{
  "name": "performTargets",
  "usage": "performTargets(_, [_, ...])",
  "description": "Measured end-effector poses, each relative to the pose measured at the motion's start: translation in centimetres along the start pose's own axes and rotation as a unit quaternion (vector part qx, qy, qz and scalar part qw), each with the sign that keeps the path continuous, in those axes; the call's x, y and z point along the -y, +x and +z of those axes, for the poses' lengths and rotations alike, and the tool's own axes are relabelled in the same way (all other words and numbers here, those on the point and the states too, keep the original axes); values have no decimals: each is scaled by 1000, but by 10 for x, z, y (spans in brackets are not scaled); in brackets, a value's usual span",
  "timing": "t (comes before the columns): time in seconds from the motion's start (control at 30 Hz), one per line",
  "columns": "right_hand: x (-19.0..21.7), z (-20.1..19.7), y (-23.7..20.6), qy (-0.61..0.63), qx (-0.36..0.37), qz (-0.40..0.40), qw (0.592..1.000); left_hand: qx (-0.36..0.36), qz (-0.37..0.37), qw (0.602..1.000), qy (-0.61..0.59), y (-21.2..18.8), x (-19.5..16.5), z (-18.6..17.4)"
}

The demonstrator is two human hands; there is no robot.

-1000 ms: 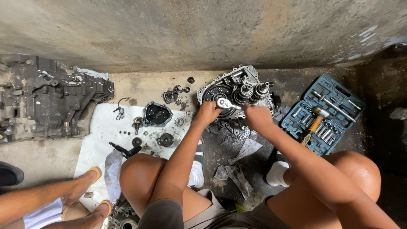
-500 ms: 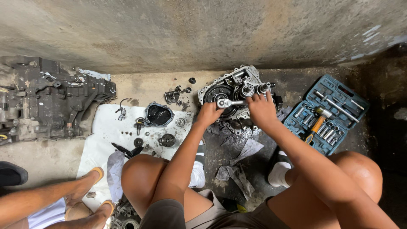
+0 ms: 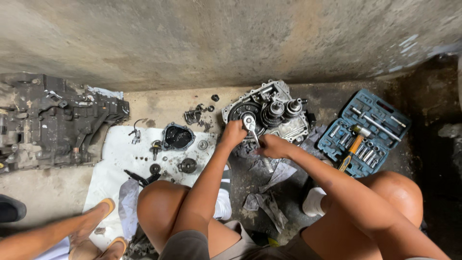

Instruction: The person sits on the floor and works on a disassembled engine block. They use a hammer to tap a component, then use a socket wrench to tighten a bolt on the engine. They also wipe the engine with a cloth.

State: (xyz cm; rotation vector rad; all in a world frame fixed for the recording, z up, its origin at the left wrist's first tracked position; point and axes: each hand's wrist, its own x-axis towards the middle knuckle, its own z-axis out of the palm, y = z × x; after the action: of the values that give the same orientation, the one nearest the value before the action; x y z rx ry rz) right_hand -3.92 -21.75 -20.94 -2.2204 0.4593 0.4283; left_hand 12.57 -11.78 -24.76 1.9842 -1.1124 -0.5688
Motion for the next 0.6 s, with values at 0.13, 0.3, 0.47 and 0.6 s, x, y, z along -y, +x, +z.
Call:
performTargets(0.13, [-10,-29,-1,-284,-160,6,945,38,-59,996,51,-1,-10,-7])
performTargets(0.3, [-12,-33,2,-398,-330,-84,852,84,-122,986,76,0,-12,-5])
performTargets(0.47, [-1,8,0,40,-21,75,996,8,-31,998,52,1,-1,6])
performTargets(0.6, [-4,5,4,127,-7,-4,992,-12,-10,999,49,4,0,8])
